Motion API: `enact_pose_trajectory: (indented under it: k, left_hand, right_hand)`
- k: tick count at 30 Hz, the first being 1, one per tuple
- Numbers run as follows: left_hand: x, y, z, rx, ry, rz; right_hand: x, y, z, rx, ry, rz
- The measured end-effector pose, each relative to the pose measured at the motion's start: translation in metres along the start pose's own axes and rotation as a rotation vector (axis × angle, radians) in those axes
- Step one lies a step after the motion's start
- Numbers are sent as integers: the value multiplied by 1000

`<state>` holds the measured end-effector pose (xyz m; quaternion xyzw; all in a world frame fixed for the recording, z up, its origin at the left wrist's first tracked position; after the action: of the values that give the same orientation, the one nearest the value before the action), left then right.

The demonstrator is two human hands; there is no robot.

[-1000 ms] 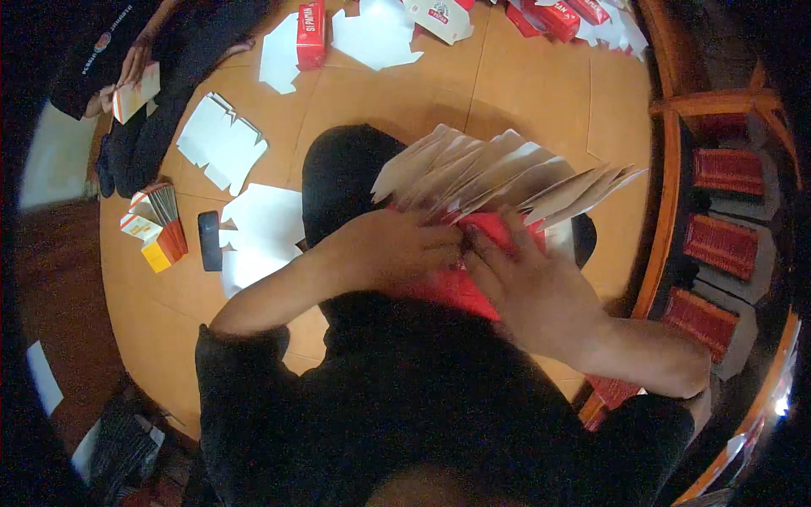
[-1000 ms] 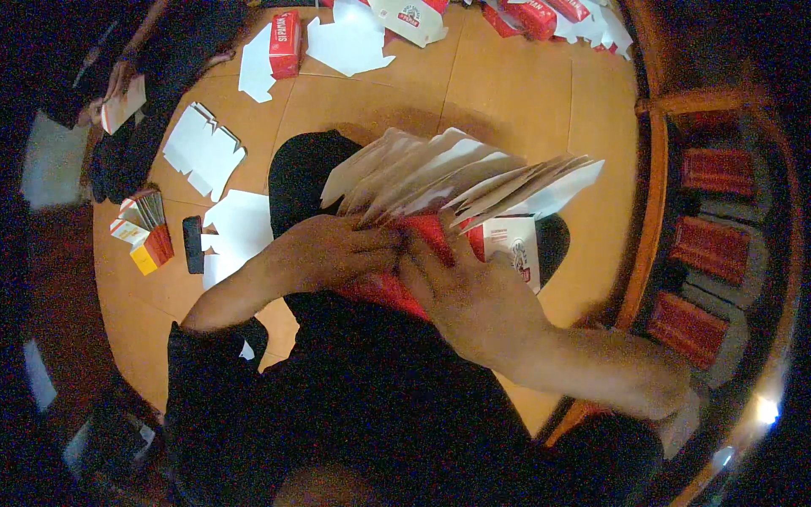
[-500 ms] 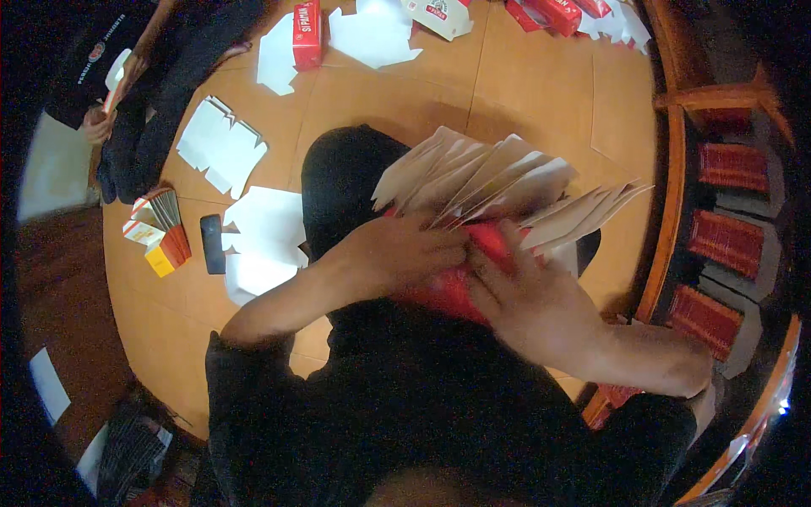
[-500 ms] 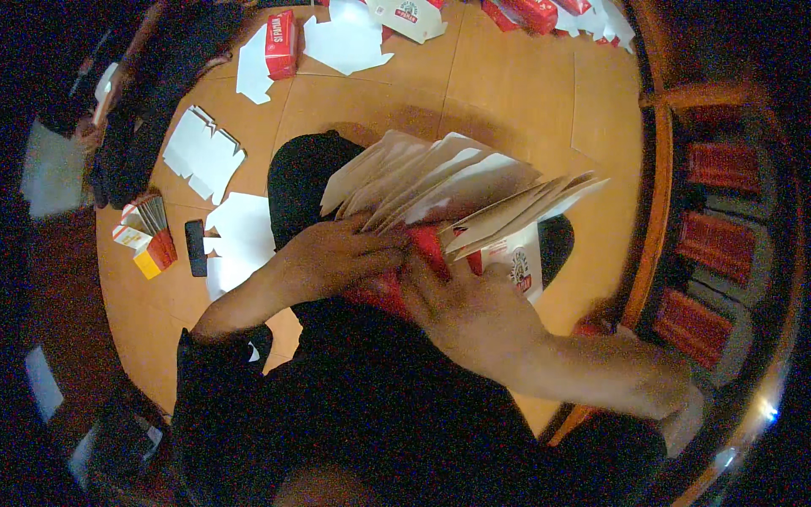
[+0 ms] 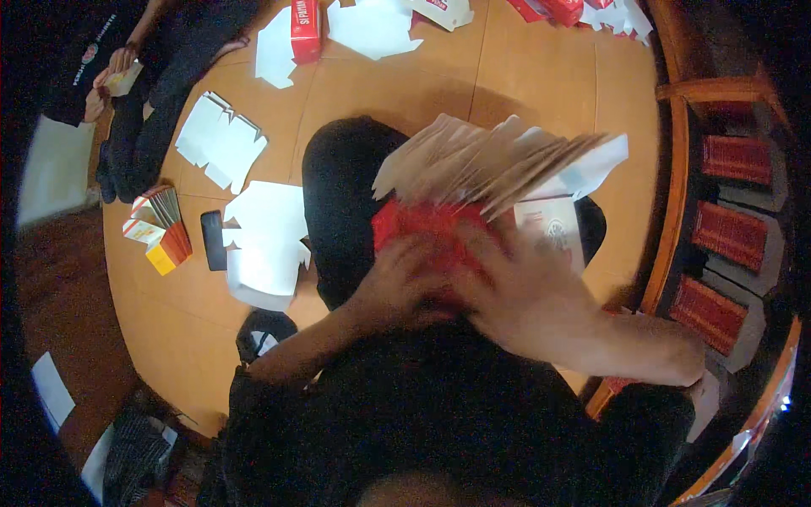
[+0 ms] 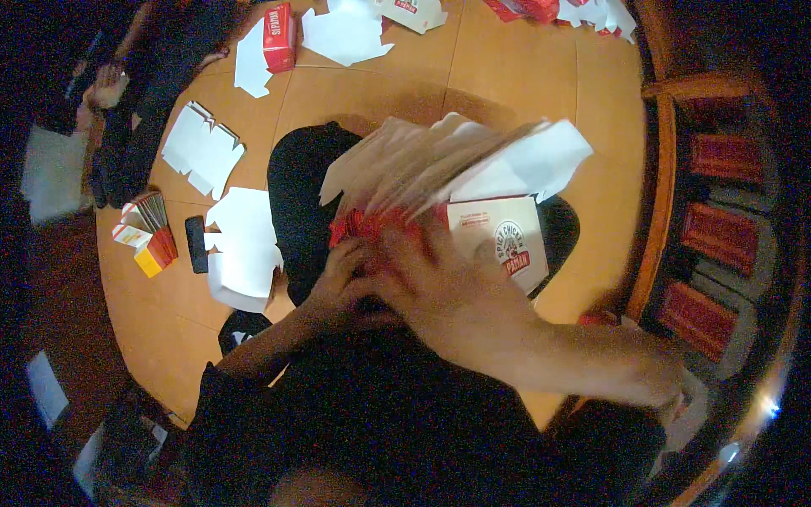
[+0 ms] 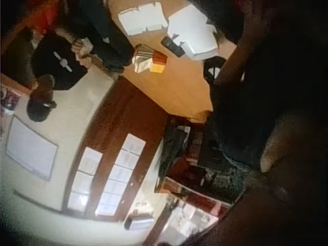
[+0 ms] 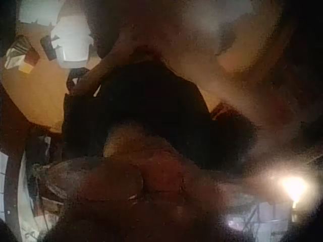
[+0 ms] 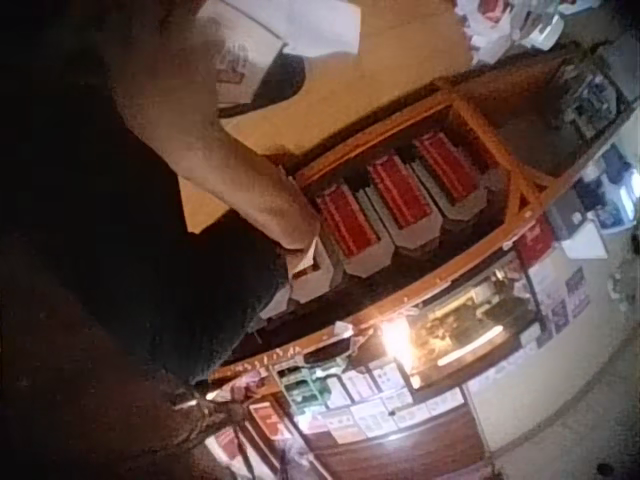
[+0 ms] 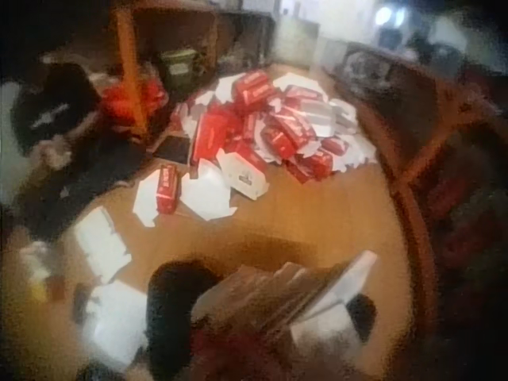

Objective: The person sits on the floor and assembles small red and white cardboard boxes. They fold the white cardboard inserts and place them inside the red outer sleeves, then stack the completed boxes. Another person is visible in the background performing a similar task.

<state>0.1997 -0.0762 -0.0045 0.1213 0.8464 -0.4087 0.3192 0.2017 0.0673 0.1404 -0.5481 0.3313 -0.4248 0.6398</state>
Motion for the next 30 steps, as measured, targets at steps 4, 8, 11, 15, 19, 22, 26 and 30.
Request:
enact_pose_trajectory:
  k: [4, 8, 11, 15, 19, 22, 26, 30]
  left_hand:
    - [9, 11, 6, 20, 13, -51]
    - [6, 14, -1, 8, 74, -59]
    - [2, 7, 11, -250, 117, -108]
    - [25, 15, 58, -790, -493, 116]
    - [48, 37, 103, -549, -1015, 474]
    - [31, 46, 68, -357, -1418, 742]
    - [50, 72, 88, -604, -1156, 1186]
    - [44, 52, 35, -596, -1080, 1208]
  right_hand:
    - [-43, 10, 31, -401, 83, -496]
    - [-102, 85, 86, -771, 455, -1126]
    - [-128, 132, 96, -835, 790, -1397]
    - [-140, 157, 104, -776, 1082, -1148]
    - [-160, 193, 106, -510, 1179, -1402]
    - [-150, 195, 97, 58, 1134, -1924]
    - [-154, 191, 104, 30, 957, -2090]
    - [-175, 150, 106, -57, 849, -2096]
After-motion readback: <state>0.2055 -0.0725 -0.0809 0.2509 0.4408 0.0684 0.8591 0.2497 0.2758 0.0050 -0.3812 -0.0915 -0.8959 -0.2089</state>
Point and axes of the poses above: each hand's wrist, its own z-axis away from the middle knuckle, its own y-axis out of the palm, x = y × z, the point moved 5 cm from there along -z, towards the middle knuckle, and after that the axes turned 9 degrees about y, right-handed, at the moved point
